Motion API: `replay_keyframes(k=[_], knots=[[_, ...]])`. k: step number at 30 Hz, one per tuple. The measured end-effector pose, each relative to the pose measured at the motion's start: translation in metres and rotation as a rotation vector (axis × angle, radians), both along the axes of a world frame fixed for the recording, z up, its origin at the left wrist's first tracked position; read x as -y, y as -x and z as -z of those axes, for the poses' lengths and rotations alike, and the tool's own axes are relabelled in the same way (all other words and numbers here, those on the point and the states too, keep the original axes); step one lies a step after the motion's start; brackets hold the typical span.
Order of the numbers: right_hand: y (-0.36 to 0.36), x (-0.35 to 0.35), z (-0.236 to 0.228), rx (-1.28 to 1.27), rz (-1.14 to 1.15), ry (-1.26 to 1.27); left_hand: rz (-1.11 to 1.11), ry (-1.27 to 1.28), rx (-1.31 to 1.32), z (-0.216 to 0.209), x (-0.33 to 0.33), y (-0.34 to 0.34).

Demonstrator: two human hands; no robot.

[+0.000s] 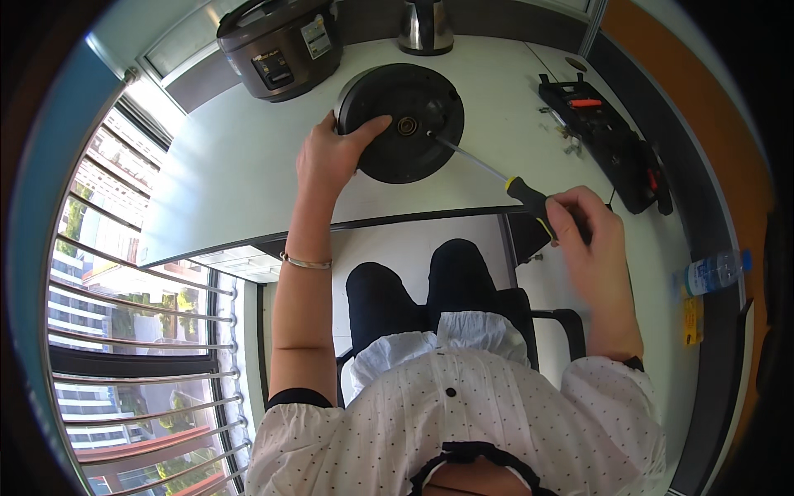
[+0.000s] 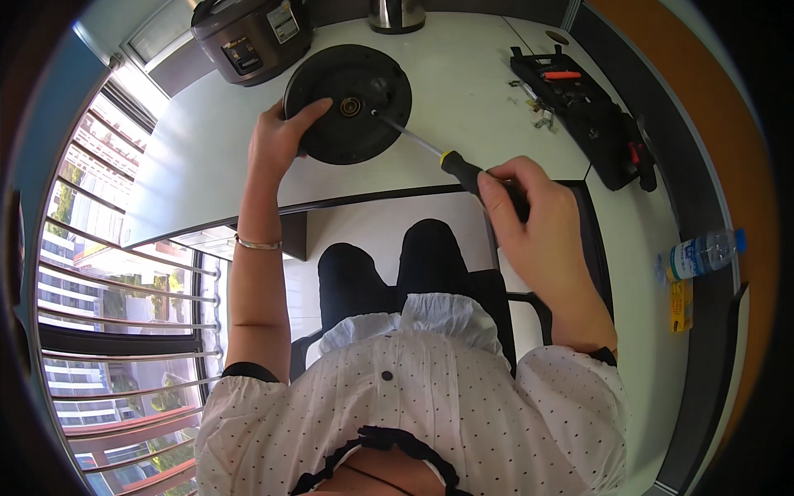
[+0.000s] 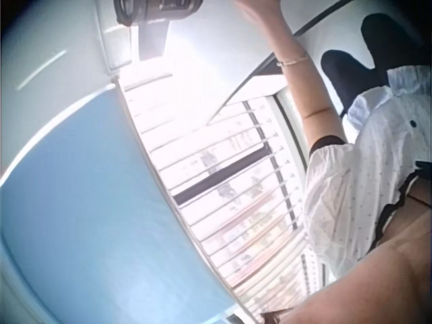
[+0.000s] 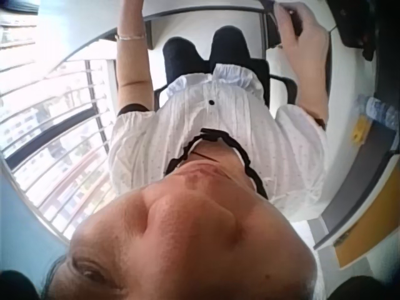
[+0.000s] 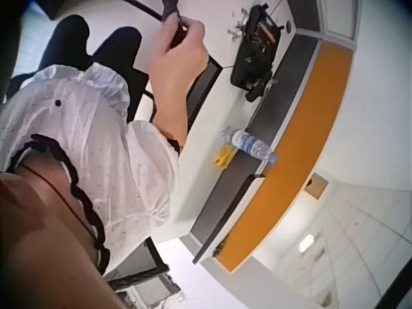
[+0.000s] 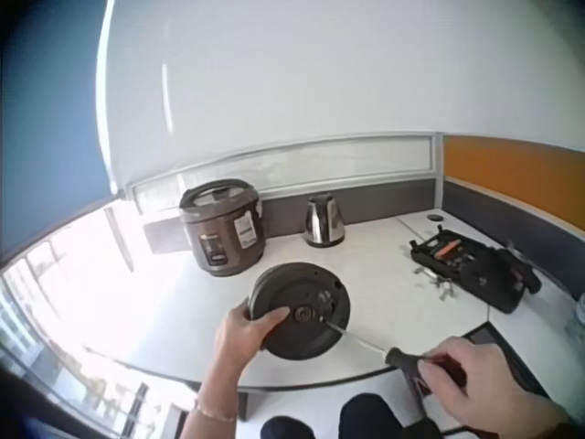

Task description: The person holds a black circular appliance base and inserts a small metal spring into the center. They then use a screwdriver to tighten a screw in the center of the base, securing the spring in place.

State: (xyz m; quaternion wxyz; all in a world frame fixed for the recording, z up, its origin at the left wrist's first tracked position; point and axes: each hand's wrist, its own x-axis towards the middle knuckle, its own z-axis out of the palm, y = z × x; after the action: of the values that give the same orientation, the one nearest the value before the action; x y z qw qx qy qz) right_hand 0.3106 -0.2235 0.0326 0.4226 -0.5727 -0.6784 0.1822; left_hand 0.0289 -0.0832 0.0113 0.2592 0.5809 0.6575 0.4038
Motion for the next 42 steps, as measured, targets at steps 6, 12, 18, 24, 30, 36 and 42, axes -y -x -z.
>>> replay_keyframes(k=[6, 12, 18, 24, 30, 36, 42], knots=[[-0.006, 0.005, 0.016, 0.064, -0.065, -0.064, 0.000, -0.001, -0.023, -0.002, 0.002, -0.004], [0.005, 0.010, 0.023, 0.346, 0.044, -0.295, -0.002, -0.021, -0.038, 0.000, 0.003, -0.005], [0.005, 0.005, 0.023, 0.180, 0.034, -0.093, -0.007, -0.011, -0.030, 0.001, 0.003, -0.003], [0.006, 0.004, 0.016, 0.347, 0.043, -0.261, 0.000, 0.002, -0.043, -0.001, 0.003, -0.005], [0.004, 0.006, 0.019, 0.335, -0.015, -0.091, -0.014, -0.051, -0.075, 0.005, -0.002, -0.005], [-0.012, -0.015, 0.008, -0.391, -0.110, 0.564, -0.023, -0.004, -0.050, 0.001, 0.000, -0.005], [-0.015, -0.013, 0.019, -0.122, -0.181, 0.184, 0.001, -0.011, -0.081, 0.001, 0.000, -0.007]])
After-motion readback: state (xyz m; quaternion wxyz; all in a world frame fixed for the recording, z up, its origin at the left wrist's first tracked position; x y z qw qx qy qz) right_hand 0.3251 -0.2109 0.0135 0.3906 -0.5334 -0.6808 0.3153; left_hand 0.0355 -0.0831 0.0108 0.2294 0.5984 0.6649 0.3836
